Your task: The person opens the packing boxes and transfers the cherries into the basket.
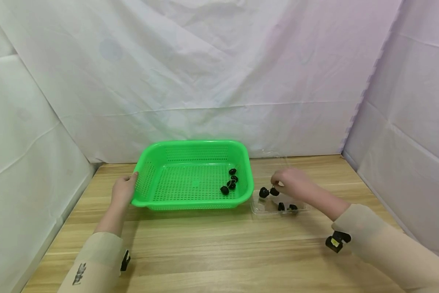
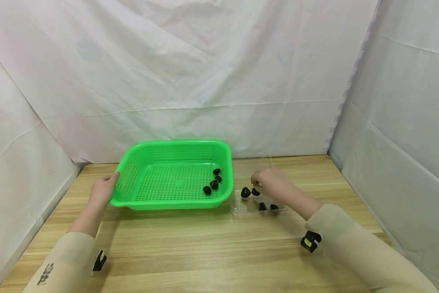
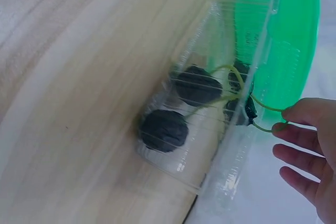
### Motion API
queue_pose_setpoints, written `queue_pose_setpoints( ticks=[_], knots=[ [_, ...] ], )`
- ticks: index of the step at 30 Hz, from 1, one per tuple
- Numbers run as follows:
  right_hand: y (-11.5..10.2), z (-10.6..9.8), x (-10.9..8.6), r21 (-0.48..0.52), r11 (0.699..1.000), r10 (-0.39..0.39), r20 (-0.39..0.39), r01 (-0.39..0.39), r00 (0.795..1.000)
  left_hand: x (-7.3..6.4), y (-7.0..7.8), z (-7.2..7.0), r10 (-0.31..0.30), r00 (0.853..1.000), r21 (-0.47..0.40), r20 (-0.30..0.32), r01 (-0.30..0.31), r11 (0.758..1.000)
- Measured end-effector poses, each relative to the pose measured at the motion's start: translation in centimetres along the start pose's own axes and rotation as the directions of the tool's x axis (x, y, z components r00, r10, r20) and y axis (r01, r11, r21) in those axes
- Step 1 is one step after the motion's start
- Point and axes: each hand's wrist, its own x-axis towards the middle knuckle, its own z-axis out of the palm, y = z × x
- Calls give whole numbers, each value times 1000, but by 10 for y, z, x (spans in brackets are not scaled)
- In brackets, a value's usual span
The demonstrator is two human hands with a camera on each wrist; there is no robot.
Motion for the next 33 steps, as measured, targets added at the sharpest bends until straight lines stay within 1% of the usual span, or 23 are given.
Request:
queue_pose_setpoints(
  ticks=[4,13,20,26,30,33],
  knots=[
    [1,-8,0,3,1000,-16,-42,16,999,0,0,0,6,1000,-7,5,-6,1000],
    [-3,-24,3,-51,998,-40,-139,33,989,2,-1,-1,5,1000,-16,0,-5,1000],
    [-7,-33,8,-90,994,-81,-221,62,972,1,0,0,0,1000,-13,2,0,1000],
    [-11,-40,14,-101,993,-81,-264,56,961,-1,1,-1,0,1000,-9,10,0,1000],
    [-14,-44,18,-98,994,-64,-290,36,955,-1,1,-1,-1,1000,-9,18,1,1000],
    [-17,-45,23,-96,994,-80,-329,51,941,-1,0,0,4,1000,-7,24,-4,1000]
  ],
)
